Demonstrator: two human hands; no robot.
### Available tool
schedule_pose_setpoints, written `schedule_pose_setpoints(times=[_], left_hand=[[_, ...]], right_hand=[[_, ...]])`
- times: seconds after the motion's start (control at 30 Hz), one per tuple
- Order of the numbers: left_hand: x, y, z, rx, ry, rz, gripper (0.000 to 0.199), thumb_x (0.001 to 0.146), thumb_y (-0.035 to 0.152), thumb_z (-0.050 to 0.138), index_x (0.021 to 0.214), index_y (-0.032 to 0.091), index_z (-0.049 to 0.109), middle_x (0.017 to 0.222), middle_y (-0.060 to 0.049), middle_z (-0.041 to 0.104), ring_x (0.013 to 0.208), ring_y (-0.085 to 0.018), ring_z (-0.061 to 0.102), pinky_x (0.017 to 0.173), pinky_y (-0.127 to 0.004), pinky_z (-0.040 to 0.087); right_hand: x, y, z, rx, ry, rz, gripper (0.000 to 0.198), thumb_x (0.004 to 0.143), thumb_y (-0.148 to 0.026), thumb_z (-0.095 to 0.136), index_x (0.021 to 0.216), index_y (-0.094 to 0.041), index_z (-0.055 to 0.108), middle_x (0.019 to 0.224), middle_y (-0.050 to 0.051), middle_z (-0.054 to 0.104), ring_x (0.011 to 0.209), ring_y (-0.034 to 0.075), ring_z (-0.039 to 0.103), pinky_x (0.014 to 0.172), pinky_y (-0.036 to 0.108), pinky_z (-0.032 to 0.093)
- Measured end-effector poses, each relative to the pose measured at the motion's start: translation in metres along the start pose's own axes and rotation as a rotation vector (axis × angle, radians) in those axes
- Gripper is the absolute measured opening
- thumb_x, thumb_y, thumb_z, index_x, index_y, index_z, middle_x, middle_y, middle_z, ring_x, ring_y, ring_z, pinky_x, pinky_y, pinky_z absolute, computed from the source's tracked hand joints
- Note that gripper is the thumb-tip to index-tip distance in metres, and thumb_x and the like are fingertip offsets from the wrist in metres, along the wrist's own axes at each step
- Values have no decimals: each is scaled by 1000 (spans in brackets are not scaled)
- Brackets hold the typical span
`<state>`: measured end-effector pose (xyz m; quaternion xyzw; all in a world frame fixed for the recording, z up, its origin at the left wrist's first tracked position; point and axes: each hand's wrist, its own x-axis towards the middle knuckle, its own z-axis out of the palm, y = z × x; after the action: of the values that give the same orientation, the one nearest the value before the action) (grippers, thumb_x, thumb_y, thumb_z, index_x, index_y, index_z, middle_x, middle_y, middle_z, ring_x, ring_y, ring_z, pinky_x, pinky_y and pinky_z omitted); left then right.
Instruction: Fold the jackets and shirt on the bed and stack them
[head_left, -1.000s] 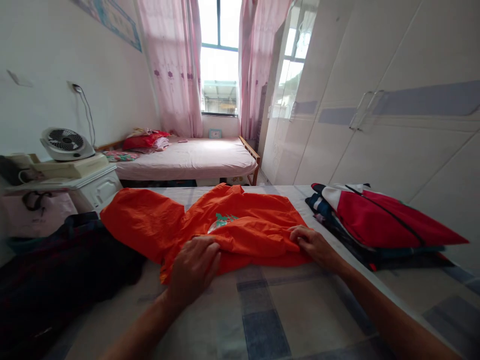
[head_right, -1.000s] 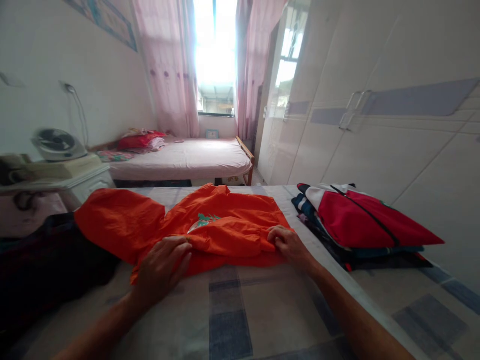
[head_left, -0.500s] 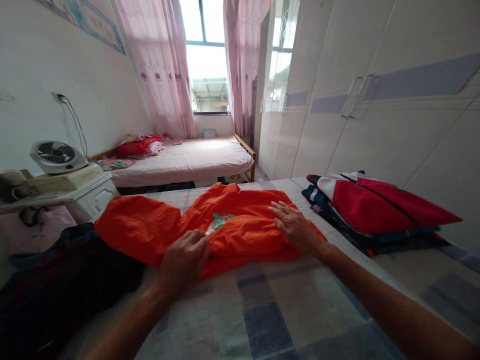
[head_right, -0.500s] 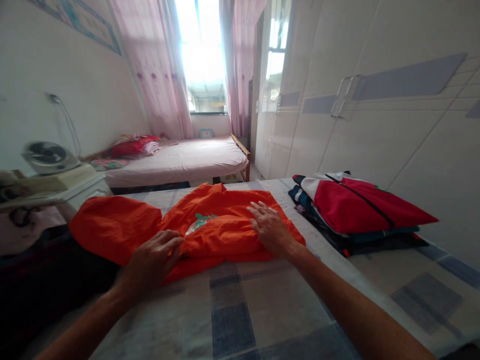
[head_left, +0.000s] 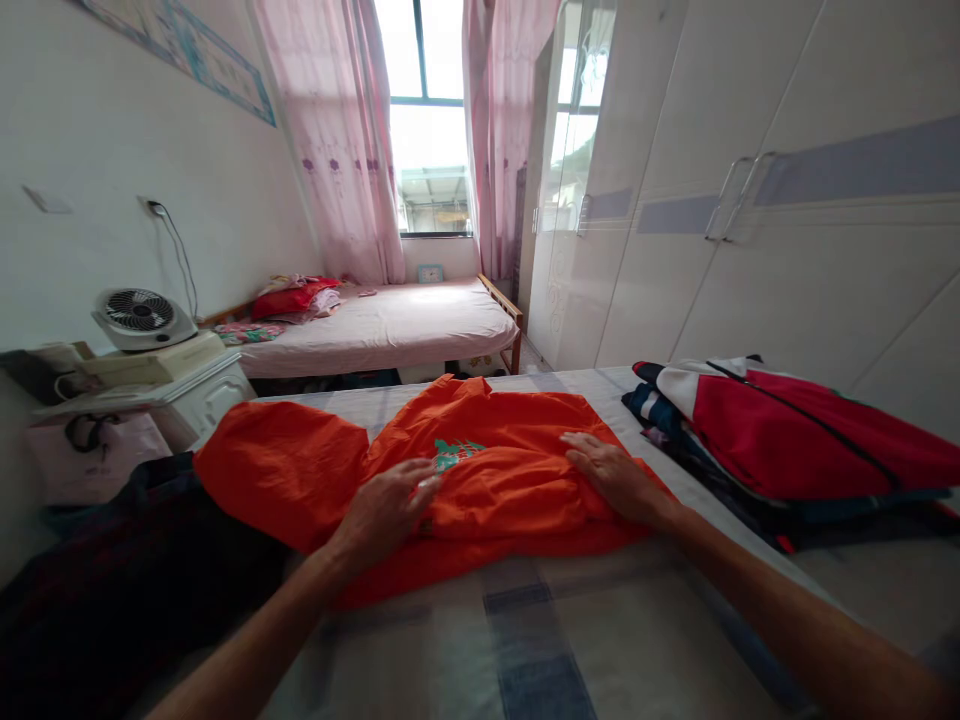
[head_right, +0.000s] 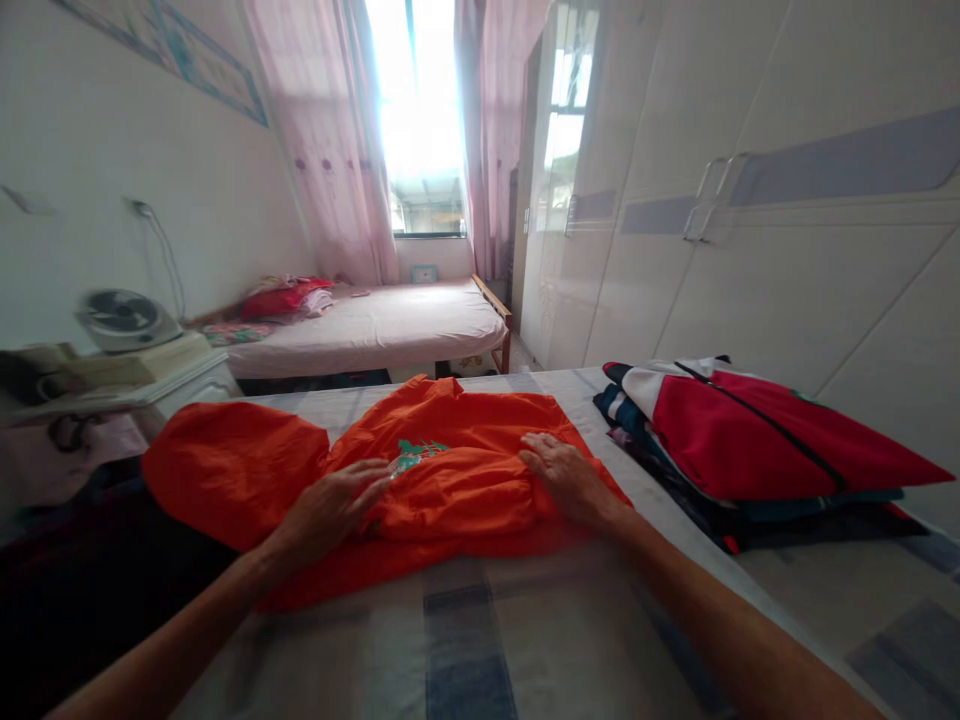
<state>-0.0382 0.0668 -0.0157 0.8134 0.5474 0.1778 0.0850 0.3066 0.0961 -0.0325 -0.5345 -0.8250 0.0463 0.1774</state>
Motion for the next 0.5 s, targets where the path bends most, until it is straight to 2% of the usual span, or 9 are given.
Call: schedule_pose_setpoints(times=[0.1, 0.17, 0.27, 0.37, 0.5], left_hand=[[49, -19, -19, 7, 154, -129, 45, 88, 40, 39, 121, 16, 58, 132, -11, 54, 122, -25, 48, 101, -35, 35], [84, -39, -23, -1, 161, -197, 47, 85, 37, 43, 119, 10, 58, 130, -17, 54, 122, -30, 47, 101, -39, 34], [128, -68, -18, -60, 132, -296, 50, 79, 41, 51, 111, 4, 60, 121, -25, 58, 116, -35, 52, 93, -40, 39], [158, -87, -6, -159, 109, -345, 53, 72, 45, 59, 107, 6, 61, 108, -23, 65, 107, -35, 57, 83, -36, 43], [181, -95, 9, -312, 116, -373, 50, 59, 39, 71, 100, 11, 63, 86, -15, 69, 94, -32, 61, 70, -31, 44]], right_hand=[[28, 28, -13, -39, 144, 123, 49, 92, -36, 31, 130, -11, 49, 133, 13, 51, 124, 23, 45, 106, 36, 32], [48, 51, -15, -73, 149, 206, 48, 89, -31, 36, 130, -8, 49, 133, 16, 50, 124, 26, 45, 105, 39, 32], [76, 85, -10, -78, 109, 256, 50, 86, -25, 39, 131, -7, 48, 135, 18, 48, 125, 30, 43, 103, 45, 33], [96, 107, -4, -56, 50, 262, 54, 79, -18, 44, 132, -10, 48, 136, 15, 47, 126, 27, 43, 104, 41, 33], [111, 117, 0, -8, -27, 223, 60, 71, -15, 49, 131, -10, 49, 132, 11, 54, 120, 20, 50, 101, 27, 36]])
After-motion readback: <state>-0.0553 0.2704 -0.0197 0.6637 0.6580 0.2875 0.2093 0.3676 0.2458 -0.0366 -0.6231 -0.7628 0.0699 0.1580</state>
